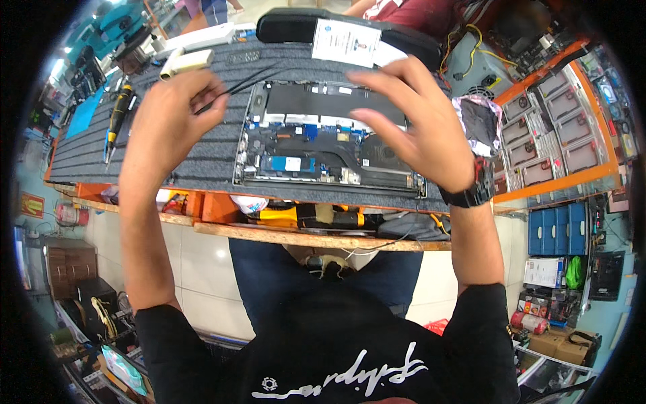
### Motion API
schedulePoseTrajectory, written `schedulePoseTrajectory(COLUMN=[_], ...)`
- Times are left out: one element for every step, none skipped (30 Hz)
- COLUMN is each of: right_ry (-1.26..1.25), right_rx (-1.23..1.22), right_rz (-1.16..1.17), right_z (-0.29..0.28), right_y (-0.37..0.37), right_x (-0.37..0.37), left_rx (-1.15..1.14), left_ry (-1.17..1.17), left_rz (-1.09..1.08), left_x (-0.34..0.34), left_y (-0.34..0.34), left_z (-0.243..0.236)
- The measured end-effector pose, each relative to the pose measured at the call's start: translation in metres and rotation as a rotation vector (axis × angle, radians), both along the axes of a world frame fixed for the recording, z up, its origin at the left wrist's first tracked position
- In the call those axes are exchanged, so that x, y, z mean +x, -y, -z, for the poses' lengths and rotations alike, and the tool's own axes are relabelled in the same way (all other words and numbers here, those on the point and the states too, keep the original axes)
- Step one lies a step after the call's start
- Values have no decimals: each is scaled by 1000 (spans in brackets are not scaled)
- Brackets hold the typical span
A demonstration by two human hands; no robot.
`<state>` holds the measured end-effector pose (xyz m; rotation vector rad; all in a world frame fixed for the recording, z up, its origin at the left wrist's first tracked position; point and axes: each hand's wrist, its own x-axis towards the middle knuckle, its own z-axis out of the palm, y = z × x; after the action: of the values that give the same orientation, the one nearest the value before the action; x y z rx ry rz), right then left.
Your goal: The person disassembles a laptop on a workbench, using a screwdriver to remove screws and tweezers to disconnect internal components. They remove the cooling fan and other parts, then retrieve a heat gun from a drawer and return to the workbench.
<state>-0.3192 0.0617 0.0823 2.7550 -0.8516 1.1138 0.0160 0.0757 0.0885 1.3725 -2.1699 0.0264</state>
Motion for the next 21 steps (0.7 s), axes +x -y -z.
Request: schedulePoseTrajectory(right_ry=[-45, -107, -145, -184, -226, -221, -185, -153, -121, -94, 83, 264, 449, 408, 460, 512, 565, 548, 535, 520, 504], right_rx=[26, 44, 59, 73, 91, 115, 184, 246, 310, 480, 640, 796, 950, 977, 1027, 1077, 1129, 1135, 1116, 1091, 1066], right_rz=[-37, -32, -50, -68, -84, -86, -83, -77, -72, -75, -116, -152, -183, -254, -237, -220, -198, -219, -212, -209, -207], right_z=[-5, -5, 1, 7, 14, 15, 19, 19, 21, 26, 36, 52, 66, 76, 81, 85, 89, 94, 99, 102, 105], right_y=[0, 0, 4, 11, 15, 17, 19, 21, 24, 29, 32, 35, 38, 46, 46, 42, 41, 44, 44, 42, 39], right_x=[11, 22, 25, 26, 25, 23, 17, 7, -4, -20, -26, -32, -38, -43, -44, -42, -44, -49, -50, -50, -50], left_rx=[-112, -110, -113, -100, -88, -75, -36, -5, 28, 62, 36, 63, -24, 76, 133, 190, 251, 276, 250, 217, 183], left_ry=[37, 59, 77, 86, 91, 96, -16, -131, -246, -246, -278, -369, -339, -414, -427, -440, -454, -382, -326, -270, -214], left_rz=[154, 248, 347, 392, 440, 488, 513, 538, 560, 507, 423, 323, 274, 209, 166, 121, 79, 65, 89, 113, 136], left_x=[-17, -33, -46, -55, -62, -65, -66, -68, -68, -56, -39, -21, -5, 12, 19, 25, 21, 21, 19, 19, 20], left_y=[-5, -8, -9, -5, 2, 9, 16, 22, 31, 45, 58, 76, 96, 109, 115, 121, 123, 120, 119, 120, 119], left_z=[-9, -18, -23, -23, -21, -17, -13, -10, -5, 4, 15, 35, 54, 75, 93, 108, 115, 116, 118, 120, 120])
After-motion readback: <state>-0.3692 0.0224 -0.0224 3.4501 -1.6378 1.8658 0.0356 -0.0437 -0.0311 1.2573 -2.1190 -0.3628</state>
